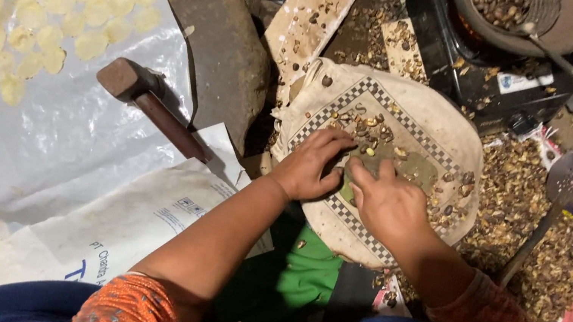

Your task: Roasting seeds in a pan, peeling them manually with a stone, and flattening them with a wooden mallet to make chips.

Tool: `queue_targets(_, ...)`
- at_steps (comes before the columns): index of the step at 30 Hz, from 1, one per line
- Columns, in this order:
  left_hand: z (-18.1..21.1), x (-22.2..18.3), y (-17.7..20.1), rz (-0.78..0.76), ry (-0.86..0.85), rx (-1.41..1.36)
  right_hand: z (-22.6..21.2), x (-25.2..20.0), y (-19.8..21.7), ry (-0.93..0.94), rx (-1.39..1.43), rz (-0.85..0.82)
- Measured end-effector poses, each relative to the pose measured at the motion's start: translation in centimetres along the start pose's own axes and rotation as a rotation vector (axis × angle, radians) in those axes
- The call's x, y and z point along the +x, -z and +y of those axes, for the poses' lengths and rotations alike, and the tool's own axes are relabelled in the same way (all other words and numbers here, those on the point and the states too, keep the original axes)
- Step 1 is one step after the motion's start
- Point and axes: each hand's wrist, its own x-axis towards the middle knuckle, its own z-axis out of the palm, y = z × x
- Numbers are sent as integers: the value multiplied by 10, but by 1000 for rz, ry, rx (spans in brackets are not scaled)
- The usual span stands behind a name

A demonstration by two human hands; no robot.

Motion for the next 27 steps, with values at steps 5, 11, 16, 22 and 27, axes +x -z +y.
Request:
queue_targets(5,-10,2,-15,44,41,75,35,8,22,-354,360,-394)
queue_targets(11,9,17,-33,131,111,257,64,-3,-4,-461,376,-230)
queue_targets(16,11,26,-47,122,175,268,61,-7,-8,-491,390,-221)
queue_targets(22,29,20,-35,67,243,281,40,-8,-6,-357,392,-58)
queue_targets(27,8,7,-31,128,189,287,28,-2,-4,-187,248,-65)
